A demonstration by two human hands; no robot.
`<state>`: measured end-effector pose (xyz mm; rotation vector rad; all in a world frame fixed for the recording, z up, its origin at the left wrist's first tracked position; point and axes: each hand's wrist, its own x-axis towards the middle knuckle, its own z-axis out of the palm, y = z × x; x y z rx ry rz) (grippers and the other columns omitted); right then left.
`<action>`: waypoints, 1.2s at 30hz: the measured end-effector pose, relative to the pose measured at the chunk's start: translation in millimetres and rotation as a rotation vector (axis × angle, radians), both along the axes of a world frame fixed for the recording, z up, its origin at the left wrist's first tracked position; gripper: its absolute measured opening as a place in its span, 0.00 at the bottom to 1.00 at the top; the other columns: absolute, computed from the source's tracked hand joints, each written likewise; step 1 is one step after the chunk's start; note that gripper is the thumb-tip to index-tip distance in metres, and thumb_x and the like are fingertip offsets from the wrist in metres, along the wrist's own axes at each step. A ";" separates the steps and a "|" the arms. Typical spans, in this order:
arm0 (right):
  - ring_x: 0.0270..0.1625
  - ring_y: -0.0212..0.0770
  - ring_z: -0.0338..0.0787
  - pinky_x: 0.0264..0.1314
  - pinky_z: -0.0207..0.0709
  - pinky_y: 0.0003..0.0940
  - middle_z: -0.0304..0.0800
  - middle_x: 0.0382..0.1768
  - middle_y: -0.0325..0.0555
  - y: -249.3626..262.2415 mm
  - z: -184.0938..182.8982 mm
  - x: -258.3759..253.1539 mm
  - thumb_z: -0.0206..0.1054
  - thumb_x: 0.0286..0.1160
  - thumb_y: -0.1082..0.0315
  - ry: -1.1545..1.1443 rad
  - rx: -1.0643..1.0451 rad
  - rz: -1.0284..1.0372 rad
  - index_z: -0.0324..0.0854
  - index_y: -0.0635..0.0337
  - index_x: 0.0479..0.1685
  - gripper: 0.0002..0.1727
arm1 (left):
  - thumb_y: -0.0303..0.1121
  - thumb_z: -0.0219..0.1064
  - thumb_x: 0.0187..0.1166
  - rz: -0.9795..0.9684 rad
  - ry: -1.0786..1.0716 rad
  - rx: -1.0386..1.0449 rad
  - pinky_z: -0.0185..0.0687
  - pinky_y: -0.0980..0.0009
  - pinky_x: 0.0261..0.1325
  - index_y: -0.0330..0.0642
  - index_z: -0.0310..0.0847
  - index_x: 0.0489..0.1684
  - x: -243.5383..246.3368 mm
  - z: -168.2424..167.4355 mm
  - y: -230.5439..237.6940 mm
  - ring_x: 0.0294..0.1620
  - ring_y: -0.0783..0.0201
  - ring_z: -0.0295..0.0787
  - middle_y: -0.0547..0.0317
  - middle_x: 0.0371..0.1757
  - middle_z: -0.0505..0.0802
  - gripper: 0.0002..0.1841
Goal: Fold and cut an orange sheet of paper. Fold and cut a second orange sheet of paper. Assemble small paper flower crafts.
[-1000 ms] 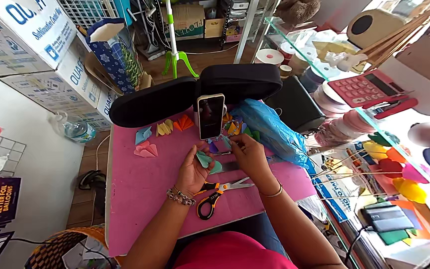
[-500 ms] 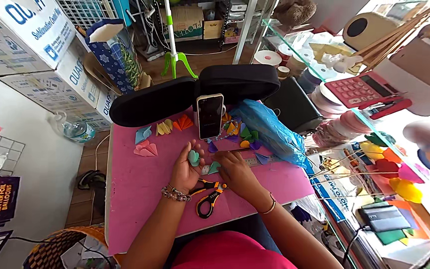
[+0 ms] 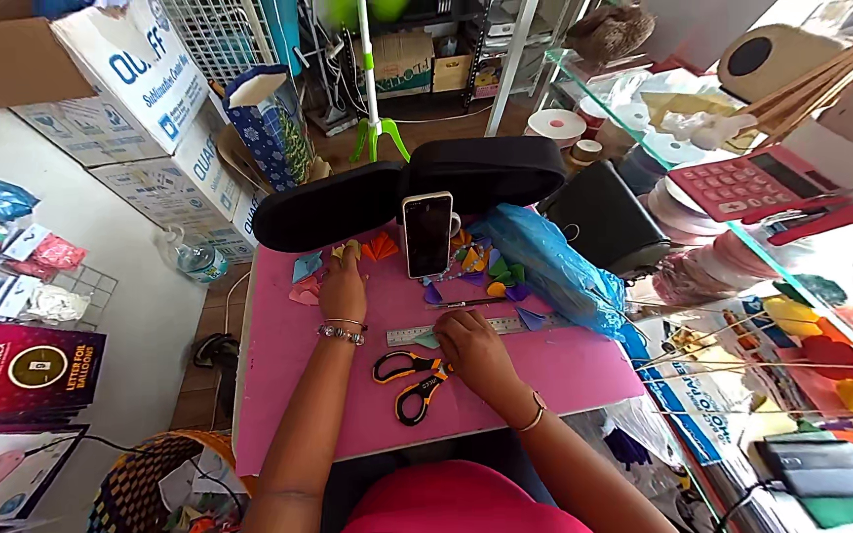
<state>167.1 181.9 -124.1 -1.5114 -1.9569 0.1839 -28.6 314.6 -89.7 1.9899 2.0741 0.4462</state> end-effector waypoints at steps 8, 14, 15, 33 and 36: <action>0.50 0.47 0.91 0.59 0.83 0.44 0.91 0.50 0.56 45.8 43.4 -28.3 0.62 0.82 0.66 0.300 -0.391 0.082 0.87 0.67 0.53 0.14 | 0.41 0.66 0.86 -0.034 -0.272 0.315 0.79 0.40 0.68 0.34 0.72 0.80 -49.4 21.1 -27.8 0.69 0.37 0.84 0.33 0.74 0.82 0.28; 0.54 0.53 0.92 0.61 0.83 0.53 0.92 0.50 0.57 94.3 56.3 -88.7 0.63 0.83 0.67 0.295 -0.439 0.056 0.86 0.67 0.54 0.13 | 0.38 0.72 0.78 -0.080 -0.094 0.488 0.72 0.32 0.66 0.35 0.88 0.60 -70.6 -2.2 -39.9 0.67 0.31 0.81 0.35 0.63 0.89 0.18; 0.54 0.54 0.92 0.60 0.83 0.54 0.91 0.50 0.57 99.3 57.9 -97.2 0.64 0.83 0.67 0.293 -0.435 0.051 0.86 0.66 0.54 0.13 | 0.39 0.72 0.77 -0.065 -0.075 0.506 0.70 0.32 0.66 0.37 0.89 0.58 -71.3 -9.2 -41.2 0.69 0.29 0.79 0.36 0.63 0.88 0.18; 0.68 0.61 0.83 0.69 0.78 0.58 0.84 0.64 0.61 126.9 46.9 -111.5 0.67 0.80 0.68 0.149 -0.444 0.065 0.86 0.63 0.59 0.14 | 0.39 0.81 0.66 0.020 -0.030 0.319 0.58 0.31 0.78 0.42 0.94 0.45 -61.8 -27.8 -47.2 0.81 0.30 0.68 0.37 0.74 0.83 0.14; 0.74 0.63 0.80 0.75 0.74 0.57 0.81 0.71 0.62 129.9 39.8 -109.7 0.61 0.84 0.70 0.139 -0.452 0.086 0.83 0.64 0.67 0.17 | 0.41 0.82 0.65 0.012 -0.022 0.288 0.57 0.32 0.79 0.43 0.95 0.45 -61.5 -27.3 -47.1 0.82 0.31 0.67 0.39 0.75 0.83 0.15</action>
